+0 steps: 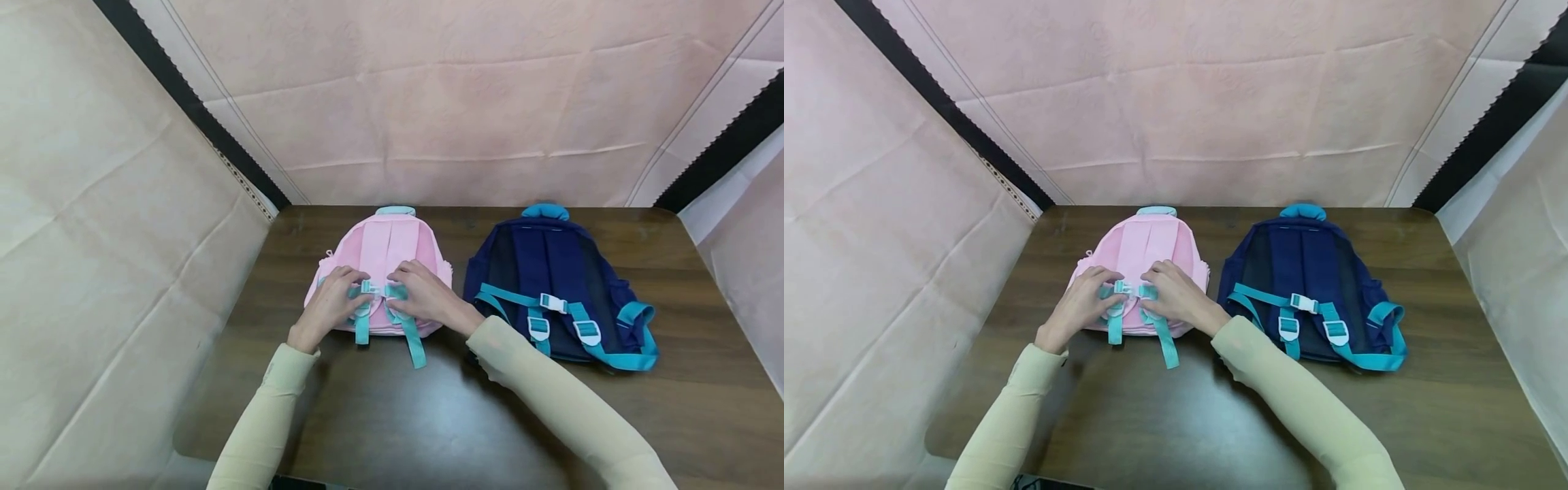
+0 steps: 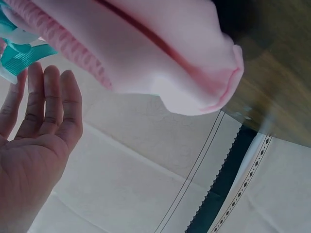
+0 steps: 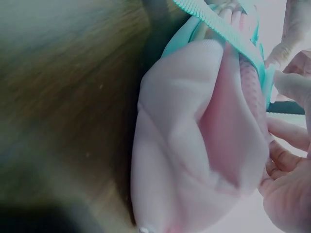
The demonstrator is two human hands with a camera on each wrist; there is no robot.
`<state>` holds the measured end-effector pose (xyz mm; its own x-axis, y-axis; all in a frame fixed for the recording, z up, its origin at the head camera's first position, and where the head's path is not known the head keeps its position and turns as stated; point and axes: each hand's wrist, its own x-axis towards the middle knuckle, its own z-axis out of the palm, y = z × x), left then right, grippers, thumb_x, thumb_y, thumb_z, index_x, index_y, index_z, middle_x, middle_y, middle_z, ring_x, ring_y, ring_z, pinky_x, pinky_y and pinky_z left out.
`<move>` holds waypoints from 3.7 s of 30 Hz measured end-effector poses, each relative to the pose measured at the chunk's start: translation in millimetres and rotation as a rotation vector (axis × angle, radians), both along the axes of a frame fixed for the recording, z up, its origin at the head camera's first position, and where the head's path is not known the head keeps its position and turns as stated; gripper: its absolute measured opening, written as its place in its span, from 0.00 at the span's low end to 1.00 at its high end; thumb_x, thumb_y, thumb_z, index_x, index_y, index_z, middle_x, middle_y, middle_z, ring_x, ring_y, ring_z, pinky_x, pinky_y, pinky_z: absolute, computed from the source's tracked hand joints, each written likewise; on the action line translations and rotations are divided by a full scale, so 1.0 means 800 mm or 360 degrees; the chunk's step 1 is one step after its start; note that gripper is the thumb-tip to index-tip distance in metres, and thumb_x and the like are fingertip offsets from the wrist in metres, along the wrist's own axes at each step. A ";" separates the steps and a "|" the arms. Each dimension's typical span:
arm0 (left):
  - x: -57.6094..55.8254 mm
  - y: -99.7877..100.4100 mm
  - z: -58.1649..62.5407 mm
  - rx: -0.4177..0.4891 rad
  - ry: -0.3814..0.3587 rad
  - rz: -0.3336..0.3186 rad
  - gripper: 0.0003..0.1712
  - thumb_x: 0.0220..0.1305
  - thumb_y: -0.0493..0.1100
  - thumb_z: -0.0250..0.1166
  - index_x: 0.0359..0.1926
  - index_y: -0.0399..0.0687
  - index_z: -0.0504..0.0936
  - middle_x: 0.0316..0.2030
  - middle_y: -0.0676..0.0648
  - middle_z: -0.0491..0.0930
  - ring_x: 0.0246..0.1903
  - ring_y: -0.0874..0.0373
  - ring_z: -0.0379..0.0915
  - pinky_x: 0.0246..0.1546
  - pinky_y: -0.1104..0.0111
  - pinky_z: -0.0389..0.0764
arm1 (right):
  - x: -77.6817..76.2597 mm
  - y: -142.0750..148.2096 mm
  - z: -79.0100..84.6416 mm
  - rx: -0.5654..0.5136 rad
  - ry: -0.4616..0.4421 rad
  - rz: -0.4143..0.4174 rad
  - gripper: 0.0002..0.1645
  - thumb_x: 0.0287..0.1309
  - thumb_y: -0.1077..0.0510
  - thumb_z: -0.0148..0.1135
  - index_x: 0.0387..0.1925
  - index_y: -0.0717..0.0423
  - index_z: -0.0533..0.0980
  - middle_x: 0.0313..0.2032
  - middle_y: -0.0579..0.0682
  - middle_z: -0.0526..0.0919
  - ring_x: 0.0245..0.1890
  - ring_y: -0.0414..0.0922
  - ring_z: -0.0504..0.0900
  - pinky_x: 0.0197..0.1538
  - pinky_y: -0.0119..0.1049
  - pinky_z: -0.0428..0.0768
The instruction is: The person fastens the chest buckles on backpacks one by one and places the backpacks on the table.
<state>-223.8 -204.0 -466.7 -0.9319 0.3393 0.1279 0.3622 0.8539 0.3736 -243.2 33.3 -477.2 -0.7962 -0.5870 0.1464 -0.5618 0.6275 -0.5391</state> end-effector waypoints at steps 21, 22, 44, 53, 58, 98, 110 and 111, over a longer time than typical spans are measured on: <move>-0.002 0.000 -0.004 0.0102 -0.0013 0.0004 0.20 0.67 0.45 0.79 0.56 0.40 0.89 0.43 0.43 0.84 0.41 0.49 0.79 0.48 0.57 0.86 | -0.020 -0.031 -0.009 0.0072 -0.0120 0.0011 0.19 0.68 0.60 0.75 0.58 0.61 0.88 0.49 0.58 0.89 0.45 0.50 0.80 0.47 0.36 0.82; -0.001 -0.001 -0.004 0.0115 -0.0018 0.0002 0.20 0.67 0.45 0.79 0.56 0.40 0.89 0.42 0.43 0.84 0.41 0.49 0.79 0.47 0.57 0.87 | -0.020 -0.031 -0.010 0.0062 -0.0119 0.0016 0.19 0.68 0.60 0.74 0.58 0.61 0.88 0.49 0.58 0.89 0.45 0.50 0.81 0.47 0.36 0.82; -0.007 -0.005 -0.008 0.0257 -0.0037 -0.0007 0.16 0.68 0.42 0.78 0.52 0.38 0.90 0.39 0.42 0.87 0.39 0.51 0.81 0.44 0.61 0.85 | -0.012 -0.001 0.006 -0.0159 -0.0058 0.0002 0.22 0.68 0.57 0.76 0.59 0.61 0.87 0.53 0.57 0.88 0.53 0.50 0.83 0.63 0.45 0.87; -0.007 -0.004 -0.007 0.0269 -0.0007 -0.0029 0.14 0.69 0.42 0.77 0.51 0.39 0.90 0.39 0.44 0.87 0.37 0.53 0.80 0.39 0.68 0.81 | -0.013 0.001 0.006 -0.0180 -0.0073 0.0007 0.22 0.69 0.57 0.75 0.61 0.60 0.86 0.54 0.57 0.87 0.53 0.50 0.82 0.63 0.45 0.87; -0.008 -0.005 -0.010 0.0290 0.0003 -0.0038 0.13 0.69 0.41 0.77 0.50 0.39 0.90 0.38 0.44 0.87 0.36 0.53 0.79 0.38 0.68 0.81 | -0.013 0.002 0.006 -0.0189 -0.0055 0.0016 0.21 0.69 0.58 0.75 0.60 0.61 0.87 0.54 0.57 0.87 0.53 0.51 0.82 0.64 0.46 0.87; -0.009 0.017 -0.010 0.0175 0.0109 -0.0072 0.16 0.69 0.39 0.76 0.54 0.36 0.89 0.43 0.39 0.89 0.39 0.50 0.84 0.47 0.55 0.89 | -0.011 -0.004 0.005 -0.0144 0.0074 0.0041 0.20 0.68 0.61 0.75 0.59 0.63 0.87 0.52 0.58 0.87 0.50 0.50 0.84 0.61 0.44 0.88; -0.010 0.007 -0.018 0.0096 0.0089 -0.0072 0.16 0.64 0.41 0.80 0.50 0.39 0.90 0.42 0.43 0.89 0.39 0.51 0.84 0.45 0.58 0.89 | -0.001 -0.003 0.002 -0.0163 0.0074 -0.0044 0.24 0.67 0.57 0.77 0.61 0.62 0.86 0.54 0.57 0.88 0.52 0.49 0.85 0.61 0.42 0.90; -0.010 0.006 -0.019 0.0100 0.0085 -0.0075 0.16 0.64 0.41 0.81 0.50 0.39 0.90 0.42 0.43 0.88 0.39 0.51 0.84 0.45 0.57 0.90 | 0.001 -0.002 0.002 -0.0172 0.0078 -0.0058 0.25 0.67 0.56 0.77 0.61 0.62 0.86 0.54 0.57 0.88 0.53 0.50 0.85 0.61 0.43 0.90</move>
